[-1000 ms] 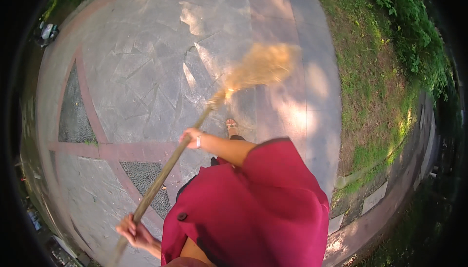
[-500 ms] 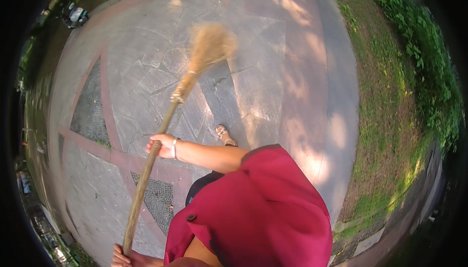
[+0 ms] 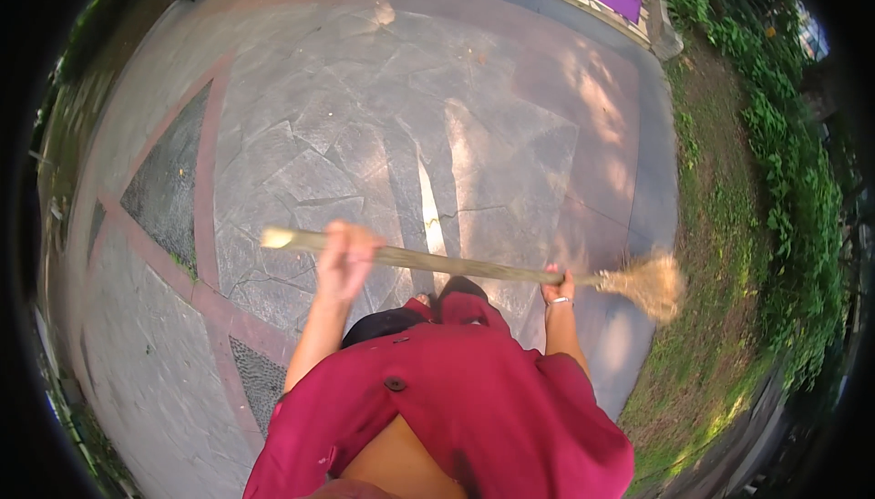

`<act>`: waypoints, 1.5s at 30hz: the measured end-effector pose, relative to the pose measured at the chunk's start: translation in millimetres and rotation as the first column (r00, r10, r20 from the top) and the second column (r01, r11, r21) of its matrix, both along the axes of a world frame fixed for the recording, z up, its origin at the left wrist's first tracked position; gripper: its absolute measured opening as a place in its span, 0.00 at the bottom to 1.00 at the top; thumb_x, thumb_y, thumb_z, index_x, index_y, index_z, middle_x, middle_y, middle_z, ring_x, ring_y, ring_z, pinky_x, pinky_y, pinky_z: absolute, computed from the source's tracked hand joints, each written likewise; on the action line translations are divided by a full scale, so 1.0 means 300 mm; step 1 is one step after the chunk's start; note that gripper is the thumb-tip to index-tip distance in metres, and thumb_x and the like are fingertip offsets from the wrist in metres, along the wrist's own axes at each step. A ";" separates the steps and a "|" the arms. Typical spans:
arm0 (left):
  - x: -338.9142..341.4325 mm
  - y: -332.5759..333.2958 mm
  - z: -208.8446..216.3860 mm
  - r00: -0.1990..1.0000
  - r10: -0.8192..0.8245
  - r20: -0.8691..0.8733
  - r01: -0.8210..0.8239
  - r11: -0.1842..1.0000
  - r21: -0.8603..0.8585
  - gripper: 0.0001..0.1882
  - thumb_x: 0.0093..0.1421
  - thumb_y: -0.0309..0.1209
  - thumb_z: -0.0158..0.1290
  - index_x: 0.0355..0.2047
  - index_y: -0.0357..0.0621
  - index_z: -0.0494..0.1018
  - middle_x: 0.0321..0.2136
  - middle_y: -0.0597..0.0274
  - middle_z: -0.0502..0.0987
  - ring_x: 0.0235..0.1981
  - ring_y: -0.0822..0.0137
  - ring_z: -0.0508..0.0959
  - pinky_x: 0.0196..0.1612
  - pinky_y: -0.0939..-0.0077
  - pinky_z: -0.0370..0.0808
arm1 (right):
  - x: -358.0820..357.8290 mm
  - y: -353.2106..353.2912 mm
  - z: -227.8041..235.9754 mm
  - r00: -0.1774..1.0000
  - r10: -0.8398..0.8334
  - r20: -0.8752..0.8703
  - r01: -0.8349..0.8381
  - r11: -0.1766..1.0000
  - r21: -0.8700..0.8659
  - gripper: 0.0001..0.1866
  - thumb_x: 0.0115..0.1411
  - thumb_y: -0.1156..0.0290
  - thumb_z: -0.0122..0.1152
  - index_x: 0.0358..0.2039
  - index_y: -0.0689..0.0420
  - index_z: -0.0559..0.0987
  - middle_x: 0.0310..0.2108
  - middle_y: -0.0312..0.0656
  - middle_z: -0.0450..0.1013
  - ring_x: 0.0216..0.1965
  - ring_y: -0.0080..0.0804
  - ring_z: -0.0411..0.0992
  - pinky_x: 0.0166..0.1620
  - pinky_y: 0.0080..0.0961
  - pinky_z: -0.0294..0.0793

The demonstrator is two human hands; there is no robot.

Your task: The person sweeps leaves and debris on a paved walkway using a broom, picks up individual pieces of plastic and paper trash by hand, and puts them into a trash bin.

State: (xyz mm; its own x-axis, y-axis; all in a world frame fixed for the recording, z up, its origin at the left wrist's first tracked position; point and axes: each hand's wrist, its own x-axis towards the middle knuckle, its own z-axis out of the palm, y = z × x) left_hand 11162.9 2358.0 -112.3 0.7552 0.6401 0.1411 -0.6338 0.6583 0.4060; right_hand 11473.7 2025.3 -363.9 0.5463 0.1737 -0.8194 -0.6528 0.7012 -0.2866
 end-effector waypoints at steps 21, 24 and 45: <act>0.565 1.184 -0.066 0.569 0.766 -0.297 -0.681 0.642 0.351 0.14 0.51 0.34 0.52 0.16 0.50 0.57 0.15 0.71 0.60 0.21 0.72 0.61 0.46 0.67 0.60 | 0.887 2.530 -0.462 0.506 0.861 -0.053 -0.847 0.508 0.158 0.11 0.53 0.71 0.47 0.14 0.53 0.63 0.13 0.36 0.58 0.15 0.29 0.60 0.21 0.28 0.65; 0.464 1.211 0.106 0.136 0.900 -0.413 -0.808 0.342 0.479 0.17 0.53 0.37 0.51 0.15 0.52 0.55 0.13 0.73 0.58 0.20 0.75 0.59 0.45 0.69 0.60 | 0.358 3.027 -0.339 0.294 0.931 -0.214 -0.897 0.347 0.275 0.11 0.49 0.71 0.52 0.13 0.52 0.64 0.12 0.36 0.58 0.15 0.31 0.59 0.22 0.33 0.65; -0.364 0.488 0.393 -0.452 0.892 -0.031 -0.832 -0.409 0.375 0.17 0.58 0.37 0.46 0.18 0.50 0.52 0.06 0.74 0.53 0.10 0.79 0.53 0.29 0.81 0.56 | -0.277 2.834 0.214 -0.111 0.919 -0.378 -0.967 -0.011 0.256 0.09 0.54 0.66 0.48 0.29 0.59 0.67 0.23 0.40 0.67 0.26 0.32 0.67 0.32 0.32 0.70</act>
State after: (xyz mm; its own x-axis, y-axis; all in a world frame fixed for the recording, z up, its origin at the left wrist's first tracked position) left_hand 11053.7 2504.4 5.6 -0.8286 0.4392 0.3472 -0.1309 -0.7549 0.6426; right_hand 11390.6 2875.5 -299.7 -0.4179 0.1779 -0.8909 -0.6717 -0.7208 0.1711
